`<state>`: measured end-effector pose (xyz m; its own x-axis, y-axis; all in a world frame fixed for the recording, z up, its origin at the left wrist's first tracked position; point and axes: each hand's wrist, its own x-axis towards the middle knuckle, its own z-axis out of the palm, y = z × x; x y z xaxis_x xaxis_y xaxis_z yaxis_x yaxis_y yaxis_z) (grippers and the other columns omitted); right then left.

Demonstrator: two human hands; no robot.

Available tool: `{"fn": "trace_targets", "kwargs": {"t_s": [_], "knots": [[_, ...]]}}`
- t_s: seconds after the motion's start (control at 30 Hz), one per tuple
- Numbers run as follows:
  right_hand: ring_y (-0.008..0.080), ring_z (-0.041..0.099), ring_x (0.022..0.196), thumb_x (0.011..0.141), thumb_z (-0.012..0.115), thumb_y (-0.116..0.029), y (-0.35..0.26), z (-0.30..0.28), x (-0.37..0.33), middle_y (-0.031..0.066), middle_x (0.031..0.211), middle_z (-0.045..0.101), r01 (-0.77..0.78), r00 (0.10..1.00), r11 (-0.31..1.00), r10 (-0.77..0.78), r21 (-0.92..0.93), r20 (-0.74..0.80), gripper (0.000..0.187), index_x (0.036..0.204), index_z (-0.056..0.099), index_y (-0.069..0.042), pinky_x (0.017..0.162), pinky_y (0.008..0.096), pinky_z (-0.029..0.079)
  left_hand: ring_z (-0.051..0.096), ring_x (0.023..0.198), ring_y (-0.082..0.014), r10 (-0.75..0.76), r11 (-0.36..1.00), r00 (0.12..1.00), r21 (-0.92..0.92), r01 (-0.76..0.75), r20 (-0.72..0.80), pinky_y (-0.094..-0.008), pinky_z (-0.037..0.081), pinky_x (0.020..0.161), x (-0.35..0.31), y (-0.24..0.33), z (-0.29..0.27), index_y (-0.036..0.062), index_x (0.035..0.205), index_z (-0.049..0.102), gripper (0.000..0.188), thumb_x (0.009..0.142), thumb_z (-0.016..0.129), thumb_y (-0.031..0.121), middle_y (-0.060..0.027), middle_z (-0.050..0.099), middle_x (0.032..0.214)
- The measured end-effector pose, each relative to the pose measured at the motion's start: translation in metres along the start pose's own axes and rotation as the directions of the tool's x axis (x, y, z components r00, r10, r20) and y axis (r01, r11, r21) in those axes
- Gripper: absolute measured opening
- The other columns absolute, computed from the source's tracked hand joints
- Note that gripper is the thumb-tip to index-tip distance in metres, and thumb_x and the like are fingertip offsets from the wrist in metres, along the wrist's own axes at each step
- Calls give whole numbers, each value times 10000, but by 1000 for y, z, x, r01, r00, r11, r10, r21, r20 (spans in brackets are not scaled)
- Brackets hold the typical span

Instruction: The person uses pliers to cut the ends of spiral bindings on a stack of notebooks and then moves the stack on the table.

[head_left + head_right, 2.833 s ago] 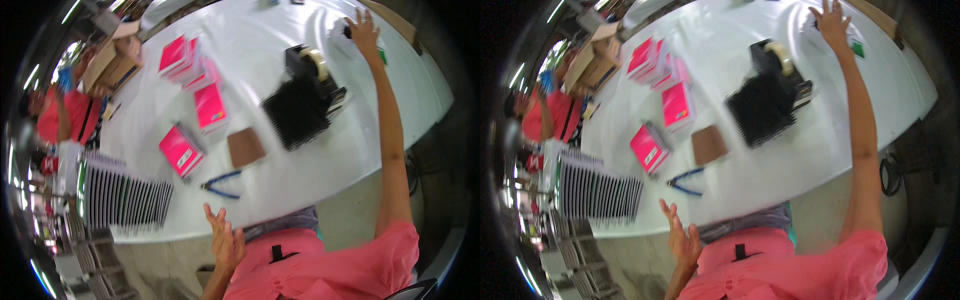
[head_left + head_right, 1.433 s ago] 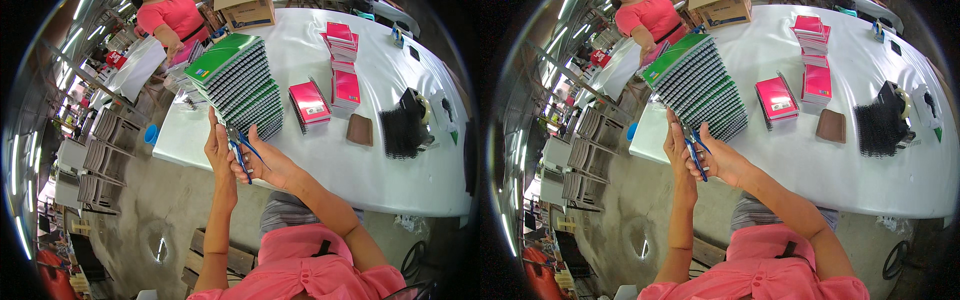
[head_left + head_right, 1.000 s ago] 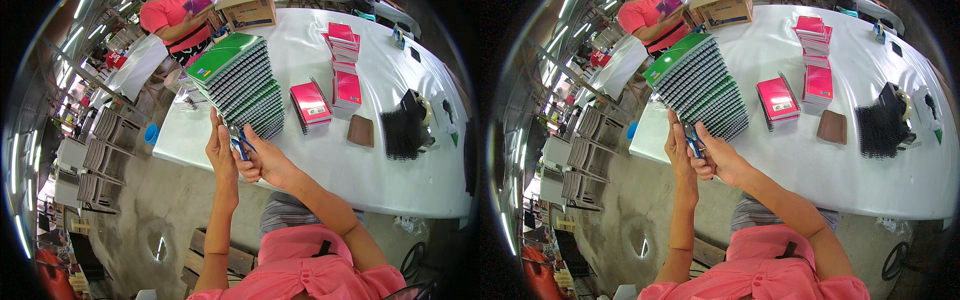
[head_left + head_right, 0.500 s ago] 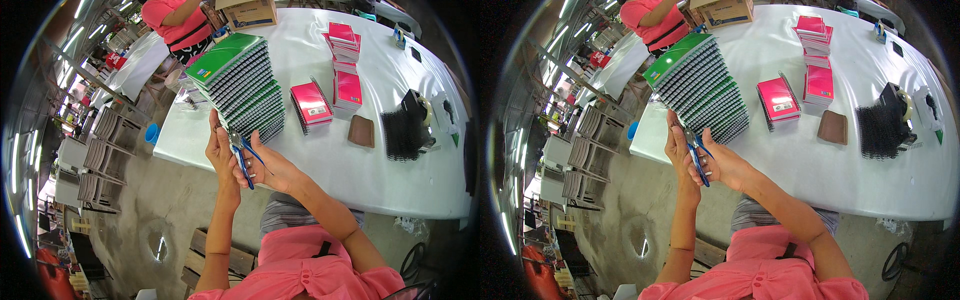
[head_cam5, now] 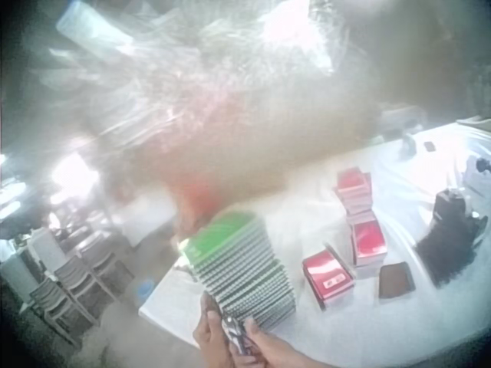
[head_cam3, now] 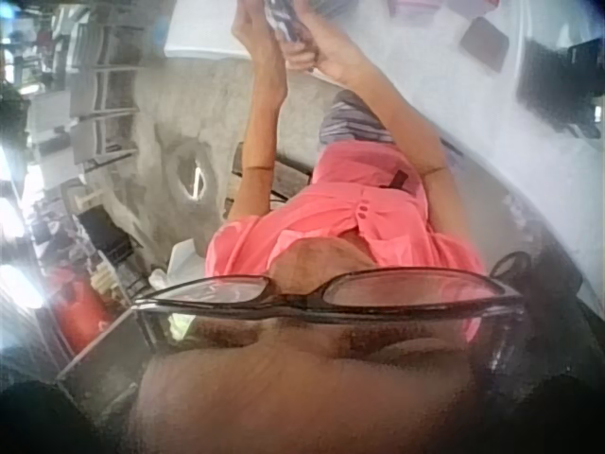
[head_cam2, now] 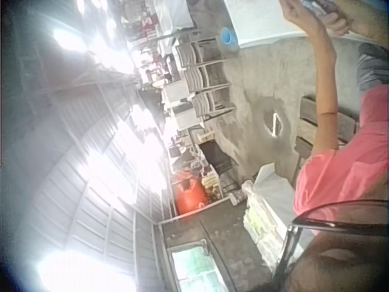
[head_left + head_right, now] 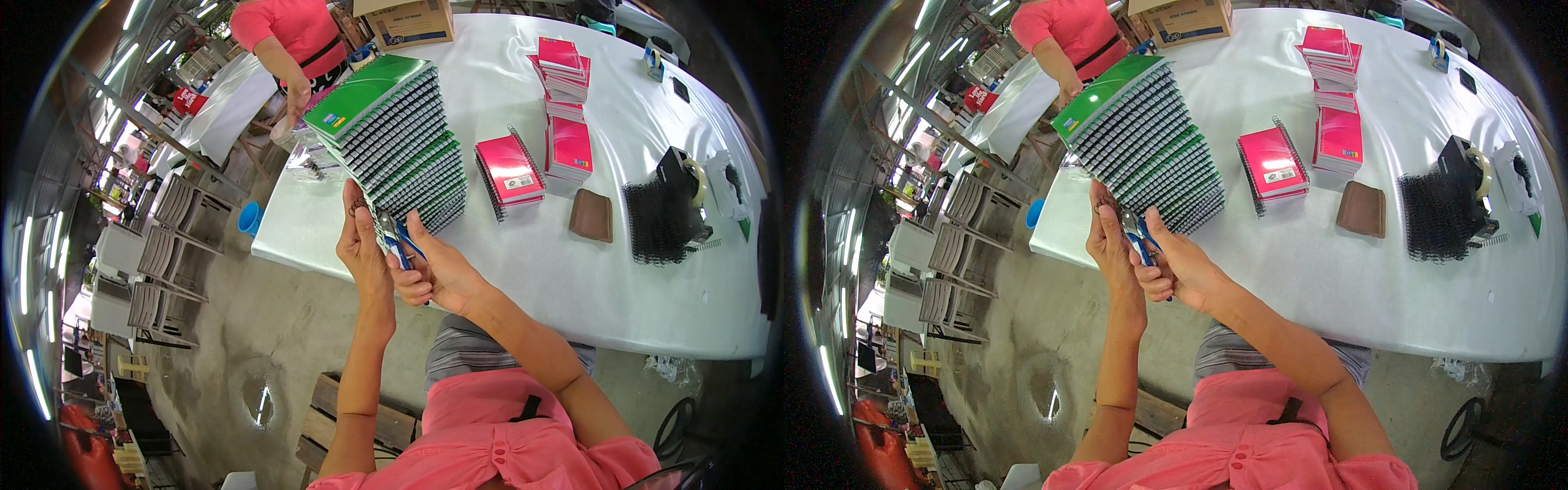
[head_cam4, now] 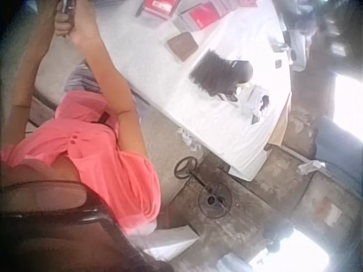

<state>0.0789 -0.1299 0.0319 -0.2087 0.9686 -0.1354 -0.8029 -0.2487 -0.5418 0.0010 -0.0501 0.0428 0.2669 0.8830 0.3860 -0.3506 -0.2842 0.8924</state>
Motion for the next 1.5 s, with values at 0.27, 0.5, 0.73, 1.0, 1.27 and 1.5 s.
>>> {"fn": "trace_targets", "kwargs": {"t_s": [0.27,0.5,0.73,1.0,1.27,1.5], "knots": [[131,368,483,844,275,-722,12,0,-5,6,603,423,8,1000,983,-7,-181,6,715,865,528,-53,484,275,339,423,1259,-180,45,999,999,0,-45,-5,-279,308,1051,2,-12,-3,-44,1353,390,506,973,478,278,-142,443,1374],[203,535,662,820,234,-742,8,-7,-3,88,737,545,44,999,986,-40,-163,30,824,958,555,3,656,326,464,440,1236,-183,52,999,998,-13,-52,-23,-290,313,1052,0,-10,0,-45,1343,406,490,974,475,272,-133,465,1355],[190,527,662,826,255,-737,4,-10,-1,78,736,541,19,1000,995,-21,-99,-14,801,948,562,-8,647,323,457,458,1219,-182,47,998,999,45,-47,-11,-283,342,1023,3,-15,-5,-47,1339,410,497,972,483,279,-144,470,1349],[142,390,550,834,288,-730,1,-8,1,25,623,434,5,1000,1000,-5,-17,-21,723,849,534,-51,543,282,350,449,1244,-204,27,999,999,42,-26,-20,-289,339,1036,3,-11,-6,-49,1335,412,441,972,483,192,-169,457,1356],[143,380,521,844,281,-719,9,-8,-2,22,603,425,-18,1000,997,16,-69,-25,709,850,526,-53,533,276,351,446,1248,-209,21,995,999,-96,-24,-32,-302,338,1049,5,-15,-7,-48,1333,413,435,969,488,177,-169,441,1369],[192,522,640,844,233,-713,11,-17,-1,88,713,534,25,996,990,-36,-140,-77,782,929,534,4,632,322,462,457,1241,-233,70,996,996,-50,-73,-60,-313,349,1047,2,-19,-3,-76,1337,387,449,968,485,161,-189,438,1364]]}}
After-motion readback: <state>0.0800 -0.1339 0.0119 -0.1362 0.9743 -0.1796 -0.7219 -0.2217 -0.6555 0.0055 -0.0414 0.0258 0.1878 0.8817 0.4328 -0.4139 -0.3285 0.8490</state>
